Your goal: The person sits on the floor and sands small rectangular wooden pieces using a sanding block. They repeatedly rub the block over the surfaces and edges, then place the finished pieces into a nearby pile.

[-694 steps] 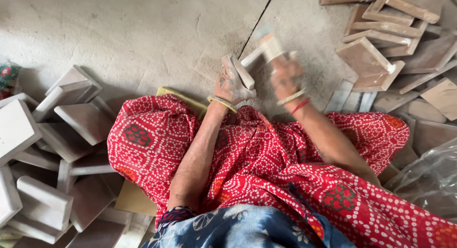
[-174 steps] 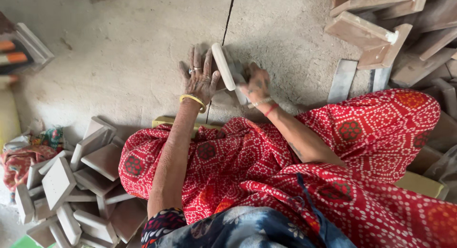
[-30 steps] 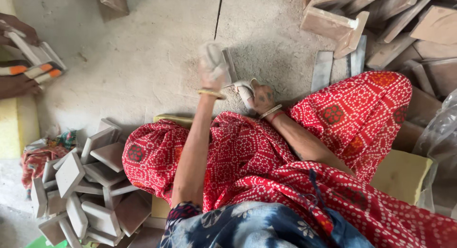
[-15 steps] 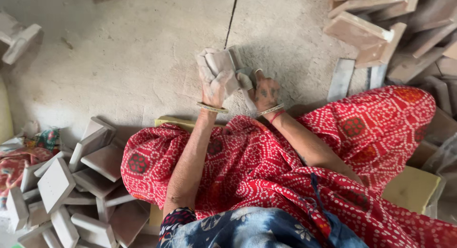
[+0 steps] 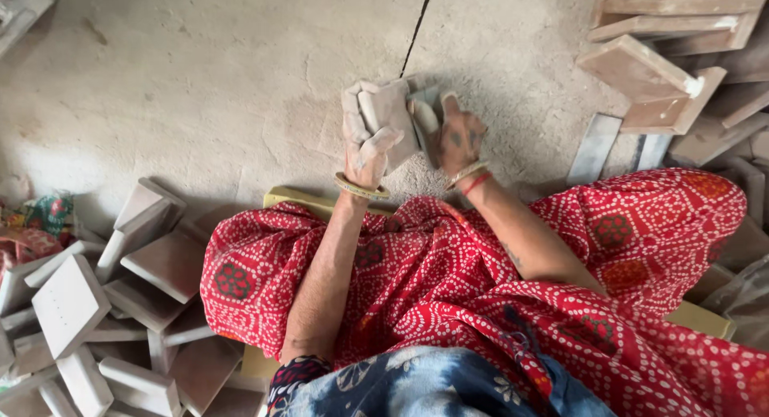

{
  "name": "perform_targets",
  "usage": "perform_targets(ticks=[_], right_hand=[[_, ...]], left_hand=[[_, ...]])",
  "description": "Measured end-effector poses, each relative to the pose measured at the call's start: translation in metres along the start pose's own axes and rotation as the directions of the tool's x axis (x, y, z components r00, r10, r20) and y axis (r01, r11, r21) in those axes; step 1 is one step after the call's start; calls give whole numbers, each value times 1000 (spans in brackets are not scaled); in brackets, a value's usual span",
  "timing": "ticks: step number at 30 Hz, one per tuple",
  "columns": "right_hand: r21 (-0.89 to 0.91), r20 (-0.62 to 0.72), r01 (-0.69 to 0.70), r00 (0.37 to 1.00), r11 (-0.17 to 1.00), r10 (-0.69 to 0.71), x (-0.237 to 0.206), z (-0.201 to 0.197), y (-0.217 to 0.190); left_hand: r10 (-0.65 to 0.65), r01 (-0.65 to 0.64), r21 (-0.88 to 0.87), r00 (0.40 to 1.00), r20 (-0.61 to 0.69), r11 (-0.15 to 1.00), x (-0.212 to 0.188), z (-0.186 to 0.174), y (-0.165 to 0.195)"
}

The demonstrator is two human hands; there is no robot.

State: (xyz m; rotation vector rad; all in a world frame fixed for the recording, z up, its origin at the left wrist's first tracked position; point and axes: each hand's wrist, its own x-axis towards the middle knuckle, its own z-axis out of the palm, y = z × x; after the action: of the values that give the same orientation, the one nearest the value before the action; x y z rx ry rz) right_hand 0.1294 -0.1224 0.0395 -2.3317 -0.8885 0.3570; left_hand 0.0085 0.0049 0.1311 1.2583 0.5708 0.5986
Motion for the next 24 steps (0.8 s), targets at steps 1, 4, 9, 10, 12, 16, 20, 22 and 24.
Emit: perform_targets(ticks=[1, 4, 9, 10, 12, 16, 20, 22, 24], right_hand=[[-17, 29, 3, 1000, 1000, -2, 10, 3, -1], [-278, -235, 245, 920, 929, -313, 63, 11, -7], [-99, -158, 293, 939, 951, -306, 48, -5, -17], [-113, -195, 381, 897, 918, -397, 29, -8, -18], [-58, 12, 42, 999, 997, -41, 7, -9, -20], [-91, 101, -24, 994, 996, 33, 34, 2, -20], [-104, -24, 155, 987, 982, -159, 78, 8, -15], [-78, -122, 288, 947, 954, -296, 62, 7, -10], [-259, -146, 309, 924, 915, -353, 18, 6, -5]], left_hand=[[41, -42, 78, 999, 10, 996, 1, -1, -1], [5, -2, 141, 1000, -22, 990, 1, -4, -2], [-27, 27, -128, 1000, 1, 991, 0, -8, 8], [-70, 66, -189, 997, -13, 980, 0, -9, 8], [-91, 84, -194, 995, -30, 977, -1, -9, 5], [-83, 84, 33, 995, -50, 996, 4, -10, -6], [-41, 34, -196, 999, -35, 980, 5, -16, -5], [-92, 78, -261, 995, -41, 962, 0, -23, 0], [-144, 121, -256, 987, -73, 959, -3, -30, 3]])
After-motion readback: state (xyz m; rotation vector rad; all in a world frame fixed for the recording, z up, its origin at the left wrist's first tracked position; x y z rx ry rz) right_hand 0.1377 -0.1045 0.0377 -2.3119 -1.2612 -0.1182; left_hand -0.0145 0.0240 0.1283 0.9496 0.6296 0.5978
